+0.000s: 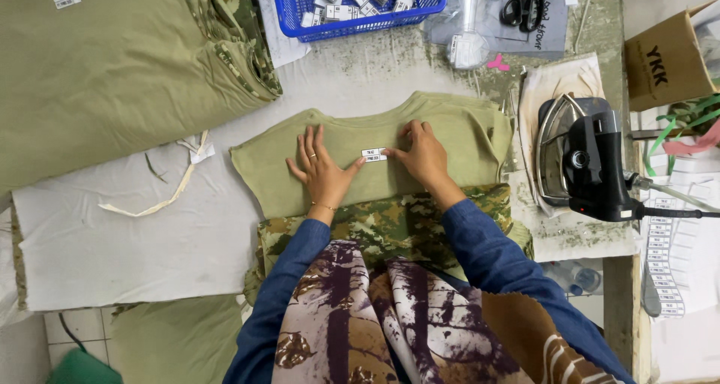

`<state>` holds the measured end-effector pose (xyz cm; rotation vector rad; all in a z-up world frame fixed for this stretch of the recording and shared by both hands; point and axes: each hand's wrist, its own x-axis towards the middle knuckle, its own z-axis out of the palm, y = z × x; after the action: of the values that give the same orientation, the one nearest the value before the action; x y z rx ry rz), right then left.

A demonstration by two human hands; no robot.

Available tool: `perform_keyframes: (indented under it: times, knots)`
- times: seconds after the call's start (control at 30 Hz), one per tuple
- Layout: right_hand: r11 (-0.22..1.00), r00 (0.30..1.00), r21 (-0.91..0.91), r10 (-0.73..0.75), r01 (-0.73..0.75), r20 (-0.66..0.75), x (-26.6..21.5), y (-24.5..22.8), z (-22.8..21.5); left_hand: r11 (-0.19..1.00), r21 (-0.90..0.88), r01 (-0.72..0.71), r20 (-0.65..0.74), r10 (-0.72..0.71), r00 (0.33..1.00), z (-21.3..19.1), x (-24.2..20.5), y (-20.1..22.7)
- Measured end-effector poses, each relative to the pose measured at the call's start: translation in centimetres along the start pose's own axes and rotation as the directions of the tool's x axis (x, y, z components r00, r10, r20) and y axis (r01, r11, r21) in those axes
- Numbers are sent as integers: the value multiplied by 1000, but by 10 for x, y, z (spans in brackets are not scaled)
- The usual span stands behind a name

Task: The person places small white labels onto the back of a green t-shirt and presses them with a steam iron. The person repeats this process for multiple shirts, smoothing the fabric and ensuring the labels are securely attached.

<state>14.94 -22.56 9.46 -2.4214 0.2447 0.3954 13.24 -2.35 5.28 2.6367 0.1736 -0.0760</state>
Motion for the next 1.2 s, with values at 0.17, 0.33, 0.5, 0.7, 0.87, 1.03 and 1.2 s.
perform_keyframes:
  times: [0.17,0.33,0.5,0.7,0.87,1.03,1.2]
  knots:
    - [1000,1000,26,-5,5,-5,-2,-1,-1,999,-38,14,47,-13,999,-1,-1,0]
    - [1000,1000,9,-10,10,-29,-8,-7,-3,999,44,-4,44,2,999,6,-6,6]
    - [995,992,-55,-84,79,-93,-13,8,-19,999,52,-2,16,1,1000,14,-9,2]
    - [614,666,-561,-76,-555,-742,-39,220,-170,975,157,155,-7,-156,988,-34,4,-52]
    - [904,864,-215,249,-369,-438,-37,213,-190,954,290,73,-162,-26,986,-22,-2,-73]
    - [893,919,-270,288,-360,-271,-52,47,-174,956,282,79,-244,-8,970,-18,2,-76]
    - [808,930,-493,-176,323,323,-55,-89,-90,985,-149,90,-258,-126,958,-31,0,-74]
